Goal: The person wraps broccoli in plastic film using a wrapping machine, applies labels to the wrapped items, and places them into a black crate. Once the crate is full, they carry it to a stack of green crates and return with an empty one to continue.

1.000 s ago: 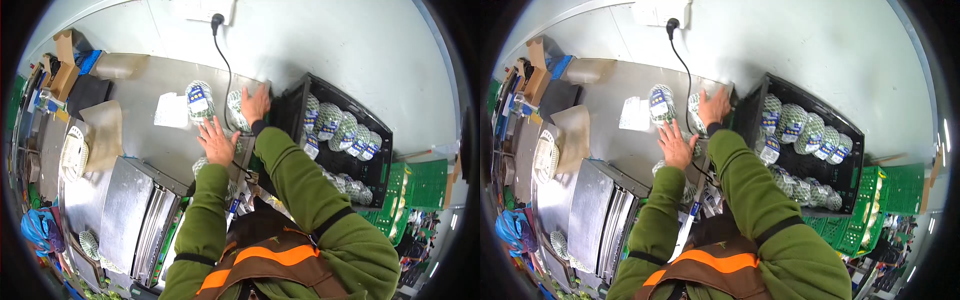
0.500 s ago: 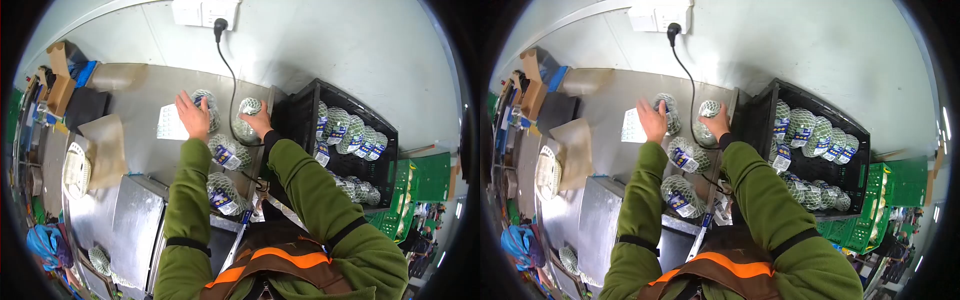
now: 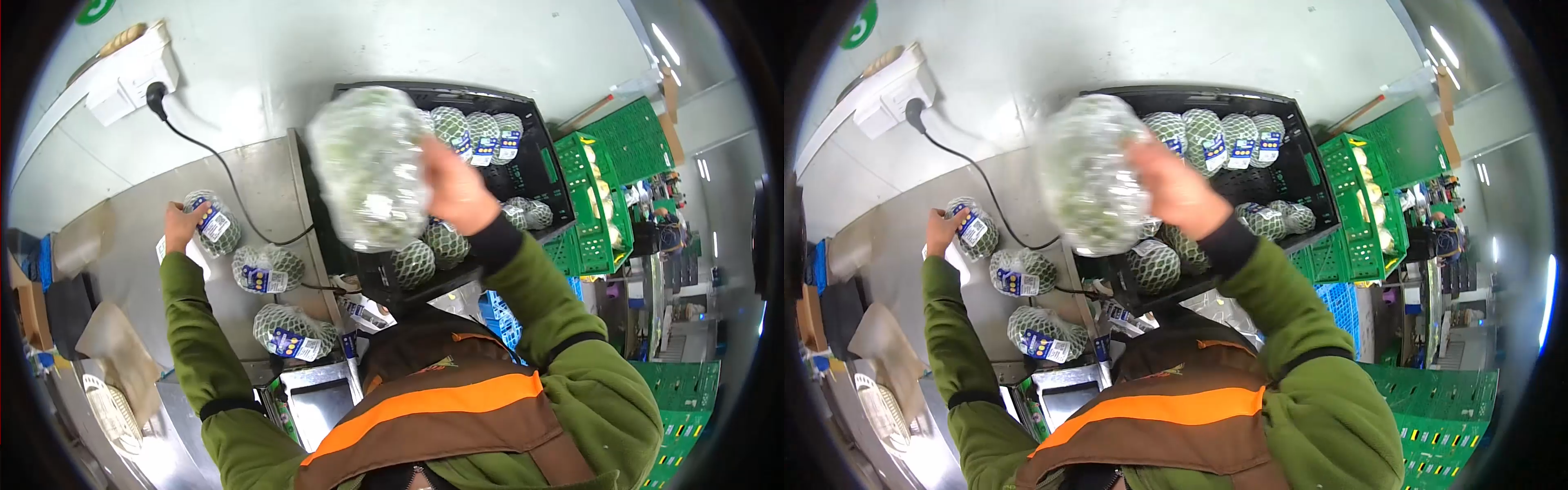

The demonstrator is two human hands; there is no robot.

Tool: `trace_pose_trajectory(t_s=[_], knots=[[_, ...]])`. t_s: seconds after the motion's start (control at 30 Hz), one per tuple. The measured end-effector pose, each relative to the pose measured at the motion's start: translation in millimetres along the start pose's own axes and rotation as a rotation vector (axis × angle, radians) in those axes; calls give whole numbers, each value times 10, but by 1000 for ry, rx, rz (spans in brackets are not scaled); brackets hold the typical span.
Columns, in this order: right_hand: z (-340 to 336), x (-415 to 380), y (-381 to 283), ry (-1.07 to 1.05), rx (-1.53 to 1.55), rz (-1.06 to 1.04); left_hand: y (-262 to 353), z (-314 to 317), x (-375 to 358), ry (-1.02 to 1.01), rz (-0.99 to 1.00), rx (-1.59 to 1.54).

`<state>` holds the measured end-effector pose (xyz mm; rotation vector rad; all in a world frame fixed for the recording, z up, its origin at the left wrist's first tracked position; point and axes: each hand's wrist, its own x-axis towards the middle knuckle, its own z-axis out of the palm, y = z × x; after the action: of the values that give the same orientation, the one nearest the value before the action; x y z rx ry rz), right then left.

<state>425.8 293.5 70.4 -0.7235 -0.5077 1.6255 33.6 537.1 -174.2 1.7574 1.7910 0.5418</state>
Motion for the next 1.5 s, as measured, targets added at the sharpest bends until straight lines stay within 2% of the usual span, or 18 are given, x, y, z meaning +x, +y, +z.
trace_pose_trajectory(t_s=[0.07, 0.13, 0.2, 0.27, 0.33, 0.4, 0.5, 0.67, 0.73, 0.8, 1.0, 1.03, 1.13, 1.17, 1.2, 1.3, 1.4, 1.5], knots=[[-428, -334, -313, -21, 8, -99, 81, -27, -41, -49, -12, -18], [-485, -597, -521, 203, -453, -265, 177, -52, -101, -45, -12, -12], [-795, -671, -639, 262, -427, -299, 276, -70, -192, 12, -10, 90], [-1158, -667, -694, 300, -1127, -479, 308, -51, -226, 17, 17, 118], [-1561, -643, -628, 305, -1414, -504, 480, -66, -348, -75, 12, 48], [-1788, -596, -510, 226, -1463, -503, 406, -8, -370, 0, 43, 172], [-2057, -567, -324, 126, -1563, -524, 751, -89, -676, 37, -63, 5], [-2238, -542, -122, 166, -1525, -415, 786, -191, -925, 235, -60, 30], [-2221, -480, -7, 111, -1427, -341, 864, -265, -1071, 524, -14, 142], [-2221, -454, 29, 74, -1435, -400, 941, -394, -1191, 599, 4, 114], [-2242, -512, -30, 71, -1286, -297, 1726, -818, -1681, 978, 176, -433], [-2284, -492, -68, 107, -1203, -136, 1980, -851, -1807, 908, 235, -549], [-2472, -454, -2, 109, -950, -123, 2624, -651, -2021, 729, 384, -850], [-2551, -469, 183, 123, -1062, -200, 2847, -504, -2079, 719, 296, -869], [-2418, -526, 262, 199, -1216, -288, 2901, -297, -2032, 681, 399, -734], [-2338, -467, 572, 359, -1410, -441, 3738, 427, -2183, 306, 423, -1086], [-2269, -461, 542, 453, -1412, -462, 4349, 1005, -2369, -26, 414, -1118], [-2065, -579, 394, 508, -1562, -223, 4674, 1459, -2462, -151, 593, -995]])
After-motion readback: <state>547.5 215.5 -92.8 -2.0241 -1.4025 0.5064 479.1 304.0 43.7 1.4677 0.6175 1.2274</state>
